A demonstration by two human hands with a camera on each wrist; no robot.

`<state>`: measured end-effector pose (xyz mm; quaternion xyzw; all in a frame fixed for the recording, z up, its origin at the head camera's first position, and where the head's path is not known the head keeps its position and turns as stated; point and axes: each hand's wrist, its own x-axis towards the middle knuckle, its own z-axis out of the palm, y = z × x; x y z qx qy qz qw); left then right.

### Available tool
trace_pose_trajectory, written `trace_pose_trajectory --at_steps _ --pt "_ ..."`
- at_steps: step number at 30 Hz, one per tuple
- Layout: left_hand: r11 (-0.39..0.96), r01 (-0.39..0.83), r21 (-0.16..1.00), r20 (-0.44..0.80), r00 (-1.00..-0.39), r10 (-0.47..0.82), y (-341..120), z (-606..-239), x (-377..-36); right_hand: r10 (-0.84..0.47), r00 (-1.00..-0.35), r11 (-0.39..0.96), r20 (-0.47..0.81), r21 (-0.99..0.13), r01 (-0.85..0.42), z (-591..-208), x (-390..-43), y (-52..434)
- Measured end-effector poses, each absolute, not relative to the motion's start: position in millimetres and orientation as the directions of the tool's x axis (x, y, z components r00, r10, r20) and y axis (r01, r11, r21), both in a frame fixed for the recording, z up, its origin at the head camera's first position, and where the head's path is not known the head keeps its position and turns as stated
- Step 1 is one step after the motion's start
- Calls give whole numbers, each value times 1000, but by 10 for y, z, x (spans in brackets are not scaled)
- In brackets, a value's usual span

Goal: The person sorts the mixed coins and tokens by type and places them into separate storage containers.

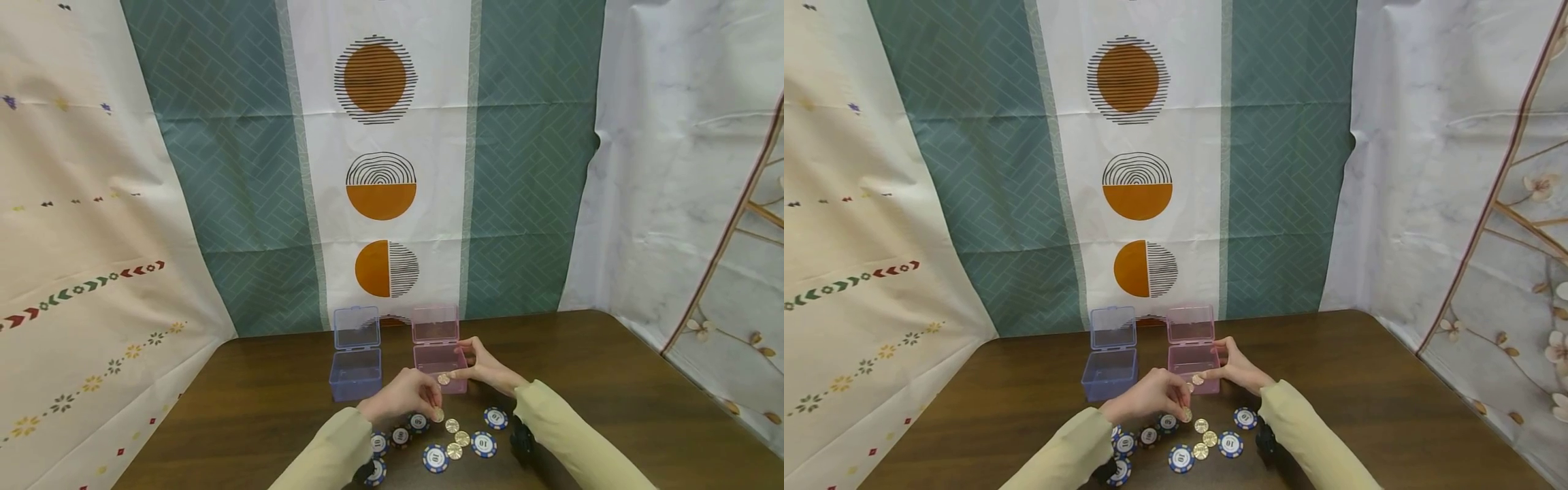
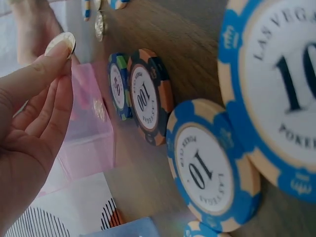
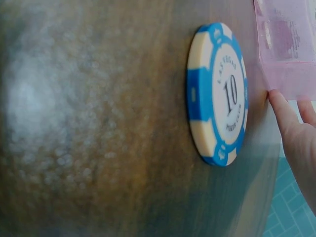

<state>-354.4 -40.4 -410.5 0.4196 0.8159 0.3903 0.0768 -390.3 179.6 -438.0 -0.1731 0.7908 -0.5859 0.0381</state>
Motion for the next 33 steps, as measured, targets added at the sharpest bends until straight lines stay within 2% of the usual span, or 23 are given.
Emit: trace_pose_trajectory --at_steps 7,24,33 --pt "351 565 747 213 -703 678 -456 -4081 -3560 -319 -938 256 140 -940 -227 -4385 -3895 1797" --pt "303 546 781 317 -765 561 -549 -4091 -3671 -314 -940 245 132 -946 -214 -4384 -3914 1794" --pt "267 512 816 323 -788 524 -582 -4086 -3710 -312 -941 253 130 -944 -214 -4383 -3916 1790"
